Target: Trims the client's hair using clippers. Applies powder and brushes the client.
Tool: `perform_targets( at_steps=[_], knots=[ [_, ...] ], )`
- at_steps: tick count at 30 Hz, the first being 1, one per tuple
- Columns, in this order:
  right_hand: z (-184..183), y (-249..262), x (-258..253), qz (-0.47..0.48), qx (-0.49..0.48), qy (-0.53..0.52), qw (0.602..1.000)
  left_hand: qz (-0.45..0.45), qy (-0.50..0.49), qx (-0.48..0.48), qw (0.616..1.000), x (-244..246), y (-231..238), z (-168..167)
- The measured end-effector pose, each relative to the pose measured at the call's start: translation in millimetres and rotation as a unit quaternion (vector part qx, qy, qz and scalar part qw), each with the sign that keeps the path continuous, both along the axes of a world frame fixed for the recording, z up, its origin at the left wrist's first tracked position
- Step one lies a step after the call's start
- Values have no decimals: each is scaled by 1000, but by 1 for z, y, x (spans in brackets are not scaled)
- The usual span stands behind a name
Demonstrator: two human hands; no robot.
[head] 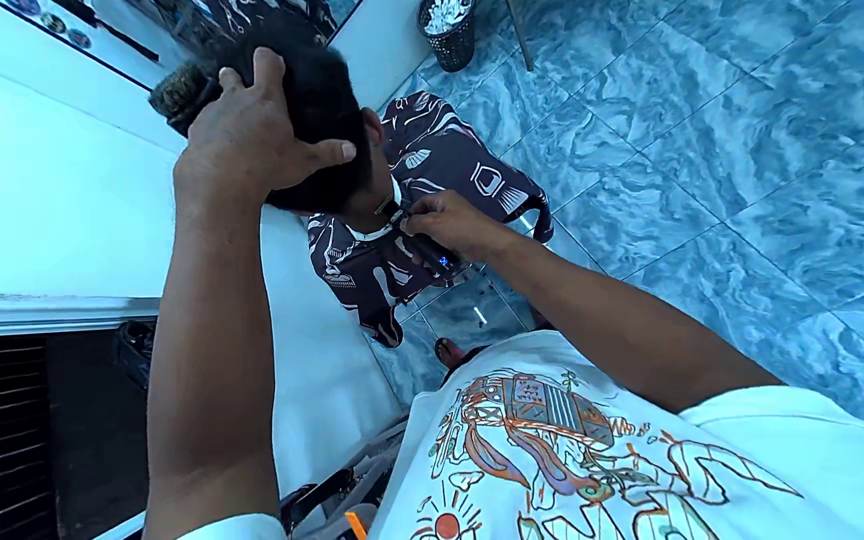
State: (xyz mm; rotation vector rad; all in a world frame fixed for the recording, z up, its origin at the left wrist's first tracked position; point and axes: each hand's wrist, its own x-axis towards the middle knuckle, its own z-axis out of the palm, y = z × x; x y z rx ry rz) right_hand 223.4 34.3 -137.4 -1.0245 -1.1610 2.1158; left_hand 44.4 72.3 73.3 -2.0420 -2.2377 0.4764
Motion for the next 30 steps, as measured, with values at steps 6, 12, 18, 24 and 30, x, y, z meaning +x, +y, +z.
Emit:
perform_targets(
  at_steps=[6, 12, 18, 24, 30],
  knots=[
    [2, 17, 5, 72, -38, -3, 997, 66, 23, 14, 997, 18, -6, -10],
    [5, 21, -2, 75, -36, 35, 996, 67, 14, 14, 998, -1, -7, -12],
    [10, 23, -8, 64, -19, 52, 996, 79, 7, 6, 997, -10, -5, -12],
    [14, 24, -5, 77, -54, 20, 995, 82, 12, -1, 997, -14, -1, -11],
    [13, 28, -8, 72, -29, 42, 996, 79, 12, -8, 997, -18, 3, -10]
  ],
)
